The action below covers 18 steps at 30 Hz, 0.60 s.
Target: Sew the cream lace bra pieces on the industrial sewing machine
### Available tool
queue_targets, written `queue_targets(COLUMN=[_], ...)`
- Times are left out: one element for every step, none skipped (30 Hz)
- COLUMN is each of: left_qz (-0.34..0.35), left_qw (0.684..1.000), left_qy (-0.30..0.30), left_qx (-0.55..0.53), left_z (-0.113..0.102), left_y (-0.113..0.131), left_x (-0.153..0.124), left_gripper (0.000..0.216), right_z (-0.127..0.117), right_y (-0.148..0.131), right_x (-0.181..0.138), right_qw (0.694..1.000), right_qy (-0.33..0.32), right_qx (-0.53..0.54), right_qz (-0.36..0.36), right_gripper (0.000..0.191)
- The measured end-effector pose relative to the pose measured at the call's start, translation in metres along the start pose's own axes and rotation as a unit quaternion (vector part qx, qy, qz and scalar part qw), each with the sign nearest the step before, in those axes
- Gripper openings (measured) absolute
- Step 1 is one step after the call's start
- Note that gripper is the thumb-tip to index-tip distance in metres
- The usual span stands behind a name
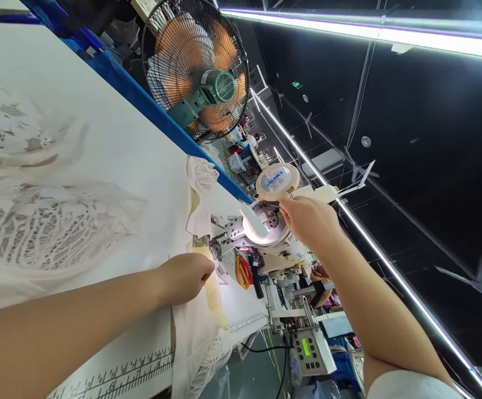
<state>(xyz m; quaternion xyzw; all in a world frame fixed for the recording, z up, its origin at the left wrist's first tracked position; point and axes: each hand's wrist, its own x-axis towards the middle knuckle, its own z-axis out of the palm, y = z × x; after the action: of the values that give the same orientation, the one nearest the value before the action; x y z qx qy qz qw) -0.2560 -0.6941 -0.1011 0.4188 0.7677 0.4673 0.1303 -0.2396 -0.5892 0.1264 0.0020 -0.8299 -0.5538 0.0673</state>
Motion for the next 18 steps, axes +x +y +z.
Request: queue_targets(left_qz=[-0.002, -0.008, -0.016, -0.026, -0.037, -0.045, -0.050, -0.053, -0.053, -0.057, -0.064, -0.074, -0.086, -0.096, -0.103, -0.109, -0.114, -0.119], left_qw=[1.000, 1.000, 1.000, 1.000, 0.999, 0.999, 0.999, 0.999, 0.999, 0.998, 0.998, 0.997, 0.996, 0.995, 0.995, 0.994, 0.993, 0.992], left_qy=[0.000, -0.002, -0.005, -0.008, -0.013, -0.016, -0.016, -0.014, -0.011, -0.008, -0.006, -0.006, -0.008, -0.012, -0.016, -0.022, -0.030, -0.041], left_qx=[-0.001, -0.001, 0.000, 0.002, 0.004, 0.005, 0.005, 0.003, 0.000, -0.002, -0.003, -0.004, -0.005, -0.005, -0.007, -0.008, -0.010, -0.012], left_z=[0.001, 0.001, 0.002, 0.002, 0.002, 0.001, 0.000, -0.001, -0.002, -0.003, -0.004, -0.005, -0.005, -0.004, -0.003, -0.001, 0.002, 0.005], left_y=[-0.001, -0.002, -0.003, -0.003, -0.002, -0.002, 0.000, 0.001, 0.003, 0.005, 0.006, 0.006, 0.006, 0.005, 0.002, -0.001, -0.005, -0.010], left_x=[0.001, 0.002, 0.003, 0.003, 0.003, 0.003, 0.002, 0.001, 0.000, -0.001, -0.002, -0.002, -0.002, 0.000, 0.001, 0.004, 0.006, 0.008], left_gripper=[0.022, 0.022, 0.022, 0.022, 0.022, 0.022, 0.021, 0.021, 0.021, 0.020, 0.020, 0.019, 0.018, 0.016, 0.015, 0.013, 0.011, 0.009], right_z=[0.000, 0.000, -0.001, -0.001, -0.002, -0.002, -0.001, 0.000, 0.002, 0.006, 0.010, 0.015, 0.021, 0.028, 0.035, 0.043, 0.051, 0.060], right_y=[-0.001, -0.002, -0.001, 0.000, 0.002, 0.005, 0.009, 0.013, 0.017, 0.022, 0.026, 0.029, 0.033, 0.036, 0.038, 0.040, 0.041, 0.042], right_x=[0.002, 0.003, 0.002, -0.001, -0.004, -0.010, -0.016, -0.023, -0.030, -0.037, -0.043, -0.049, -0.055, -0.059, -0.064, -0.068, -0.073, -0.077], right_qw=[1.000, 1.000, 1.000, 0.999, 0.999, 0.999, 0.998, 0.996, 0.993, 0.987, 0.979, 0.967, 0.952, 0.933, 0.915, 0.898, 0.889, 0.886], right_qy=[0.007, 0.016, 0.024, 0.031, 0.040, 0.050, 0.064, 0.085, 0.111, 0.145, 0.182, 0.222, 0.263, 0.301, 0.331, 0.353, 0.362, 0.363], right_qx=[-0.006, -0.011, -0.013, -0.012, -0.007, 0.001, 0.012, 0.025, 0.042, 0.063, 0.089, 0.121, 0.157, 0.194, 0.230, 0.262, 0.281, 0.288], right_qz=[0.005, 0.011, 0.014, 0.014, 0.011, 0.006, 0.002, -0.001, -0.002, -0.005, -0.010, -0.016, -0.021, -0.026, -0.030, -0.029, -0.020, -0.002], right_gripper=[0.024, 0.024, 0.024, 0.024, 0.024, 0.024, 0.023, 0.022, 0.021, 0.020, 0.019, 0.018, 0.017, 0.015, 0.014, 0.014, 0.017, 0.021])
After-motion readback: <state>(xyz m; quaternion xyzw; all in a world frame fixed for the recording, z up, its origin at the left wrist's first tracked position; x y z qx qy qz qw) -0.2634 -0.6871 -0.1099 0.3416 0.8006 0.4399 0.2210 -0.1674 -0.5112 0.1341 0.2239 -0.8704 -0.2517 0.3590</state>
